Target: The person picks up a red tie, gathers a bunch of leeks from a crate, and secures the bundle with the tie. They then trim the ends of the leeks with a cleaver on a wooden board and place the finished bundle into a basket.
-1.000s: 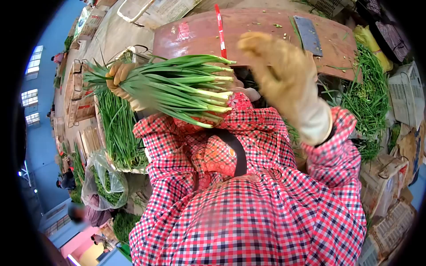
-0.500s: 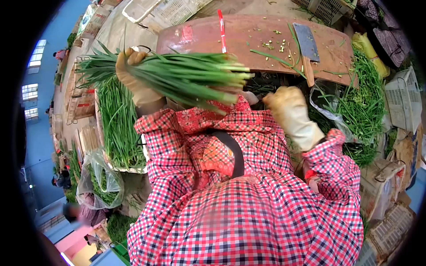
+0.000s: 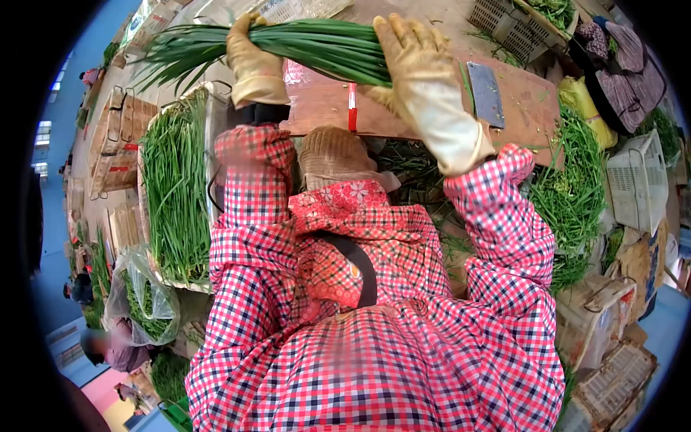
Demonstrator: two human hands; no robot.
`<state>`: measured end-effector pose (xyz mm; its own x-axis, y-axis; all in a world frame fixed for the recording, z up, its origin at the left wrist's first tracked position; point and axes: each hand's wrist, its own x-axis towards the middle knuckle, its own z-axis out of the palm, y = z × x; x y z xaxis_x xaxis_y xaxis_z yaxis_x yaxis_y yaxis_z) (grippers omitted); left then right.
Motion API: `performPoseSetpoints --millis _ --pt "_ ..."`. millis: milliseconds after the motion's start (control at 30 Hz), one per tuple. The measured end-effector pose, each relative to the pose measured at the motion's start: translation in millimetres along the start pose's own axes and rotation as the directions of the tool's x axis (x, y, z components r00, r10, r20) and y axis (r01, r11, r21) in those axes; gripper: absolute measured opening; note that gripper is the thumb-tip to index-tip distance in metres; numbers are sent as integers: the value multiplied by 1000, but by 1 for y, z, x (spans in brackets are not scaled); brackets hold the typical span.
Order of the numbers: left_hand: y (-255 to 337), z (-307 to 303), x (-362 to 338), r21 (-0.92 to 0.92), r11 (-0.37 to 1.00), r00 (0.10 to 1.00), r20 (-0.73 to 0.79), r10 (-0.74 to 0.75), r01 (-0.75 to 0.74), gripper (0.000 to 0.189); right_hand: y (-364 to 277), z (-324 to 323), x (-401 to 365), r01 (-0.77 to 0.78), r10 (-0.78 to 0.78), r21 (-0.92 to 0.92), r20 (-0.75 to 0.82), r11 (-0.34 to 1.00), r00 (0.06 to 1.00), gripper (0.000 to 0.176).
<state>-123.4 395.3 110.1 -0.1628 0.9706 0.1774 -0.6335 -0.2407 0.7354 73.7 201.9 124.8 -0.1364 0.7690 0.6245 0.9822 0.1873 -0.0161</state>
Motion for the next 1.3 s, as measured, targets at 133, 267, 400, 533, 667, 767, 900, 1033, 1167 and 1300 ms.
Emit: performPoseSetpoints --millis 133,267,400,533,667,767,900,1033,1167,1300 --pt "-28 -22 -10 288 956 991 -130 -25 62 11 25 44 -1 -44 41 17 156 999 987 91" --pt "-61 -41 4 125 931 841 -483 -245 343 17 28 83 -4 -133 98 81 341 988 935 92" --pt "-48 -59 -28 137 938 900 -353 -255 319 18 18 79 -6 -149 58 127 537 981 842 103" --pt "-58 -108 -46 935 351 999 48 -10 -42 35 -5 99 -15 -88 115 -74 685 993 719 115" --pt "-49 -138 -51 982 160 988 121 -98 -104 71 -1 131 -42 26 24 -81 567 996 823 108" --pt "-6 -141 -45 961 278 986 59 -154 -14 82 -5 130 -45 25 26 -79 586 997 810 103" --pt "37 -229 13 969 232 984 114 -139 -80 73 -3 129 -38 43 41 -117 634 992 773 96" --pt "100 -229 17 963 263 998 -62 23 54 64 -5 124 -35 42 43 -119 630 992 775 92" --pt "106 -127 -23 961 277 1000 23 -1 -21 69 -8 120 -36 77 34 -153 614 985 789 91" --pt "45 -82 -76 619 -101 617 726 -302 -778 98 -8 121 -37 138 -3 -181 597 974 802 88"
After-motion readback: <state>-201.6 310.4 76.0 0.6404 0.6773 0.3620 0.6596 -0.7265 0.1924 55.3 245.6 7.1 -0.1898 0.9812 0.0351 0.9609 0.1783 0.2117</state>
